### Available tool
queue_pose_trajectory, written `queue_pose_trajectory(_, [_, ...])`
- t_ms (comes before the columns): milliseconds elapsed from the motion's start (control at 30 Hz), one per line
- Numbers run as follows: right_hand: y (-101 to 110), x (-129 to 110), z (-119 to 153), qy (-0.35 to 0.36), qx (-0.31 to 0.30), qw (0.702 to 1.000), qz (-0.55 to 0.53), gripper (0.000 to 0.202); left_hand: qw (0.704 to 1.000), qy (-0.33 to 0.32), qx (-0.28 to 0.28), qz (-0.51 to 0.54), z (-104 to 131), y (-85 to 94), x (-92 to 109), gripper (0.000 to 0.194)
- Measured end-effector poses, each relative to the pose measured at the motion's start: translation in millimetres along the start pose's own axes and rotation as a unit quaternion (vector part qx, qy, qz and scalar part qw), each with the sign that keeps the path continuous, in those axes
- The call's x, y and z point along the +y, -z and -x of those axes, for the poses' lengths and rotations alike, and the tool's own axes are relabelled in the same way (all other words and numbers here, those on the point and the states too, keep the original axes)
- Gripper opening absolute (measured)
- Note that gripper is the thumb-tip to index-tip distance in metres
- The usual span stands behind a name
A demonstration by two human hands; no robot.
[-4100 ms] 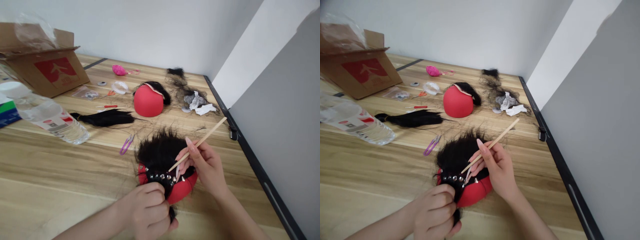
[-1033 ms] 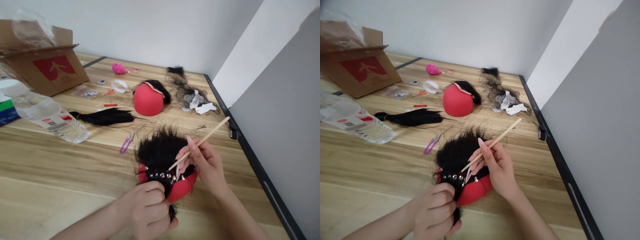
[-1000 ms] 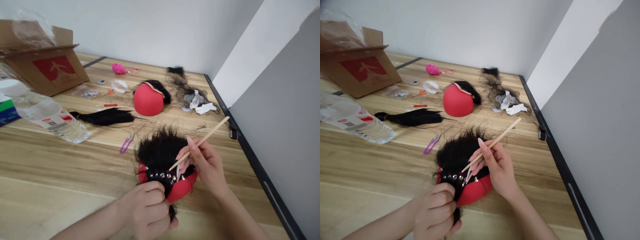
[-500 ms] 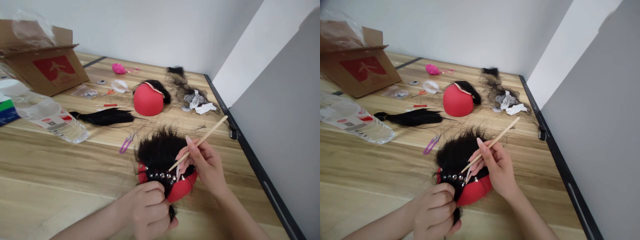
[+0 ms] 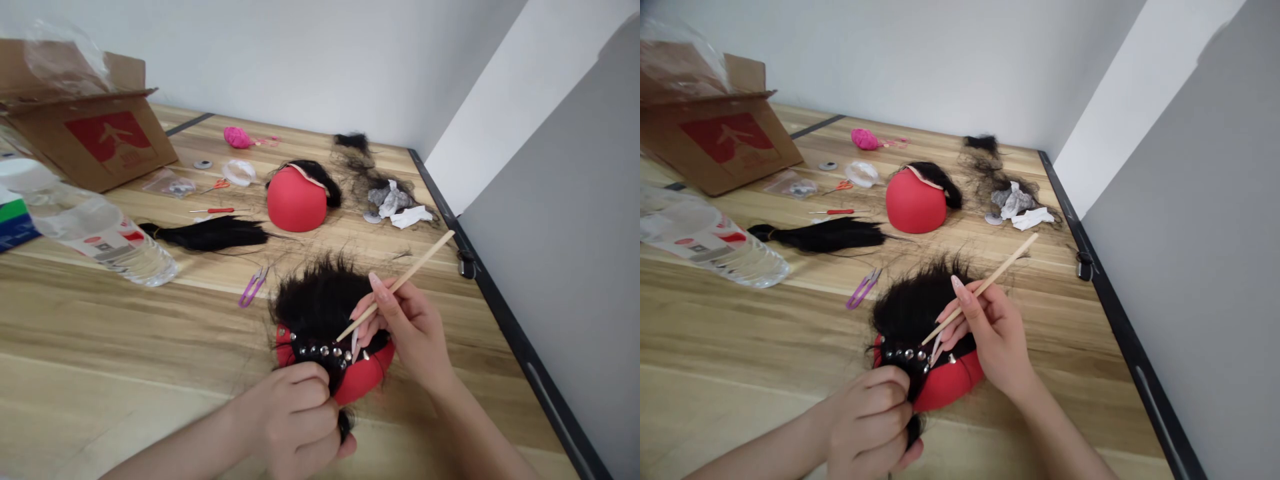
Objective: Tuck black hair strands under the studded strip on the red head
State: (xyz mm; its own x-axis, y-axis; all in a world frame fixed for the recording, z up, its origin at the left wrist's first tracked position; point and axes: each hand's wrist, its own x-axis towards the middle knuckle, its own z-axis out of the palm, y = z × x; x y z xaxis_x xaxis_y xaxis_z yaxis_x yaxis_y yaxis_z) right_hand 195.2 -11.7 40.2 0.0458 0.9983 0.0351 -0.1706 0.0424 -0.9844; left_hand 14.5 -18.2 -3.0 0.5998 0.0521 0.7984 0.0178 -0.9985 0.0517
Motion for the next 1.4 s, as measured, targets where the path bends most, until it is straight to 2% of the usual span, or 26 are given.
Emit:
queue_pose_trajectory(1100, [6.1, 4.6, 1.4, 0.021, -0.045, 0.996, -0.072, 0.013, 1.000, -0.017, 0.012, 0.014, 5.2, -2.1, -1.0, 0.032])
queue_pose_trajectory(1400, [7.1, 3.2, 1.5, 0.015, -0.052, 0.996, -0.076, 0.014, 1.000, -0.004, 0.021, 0.011, -0.8, 2.7, -0.3, 0.035])
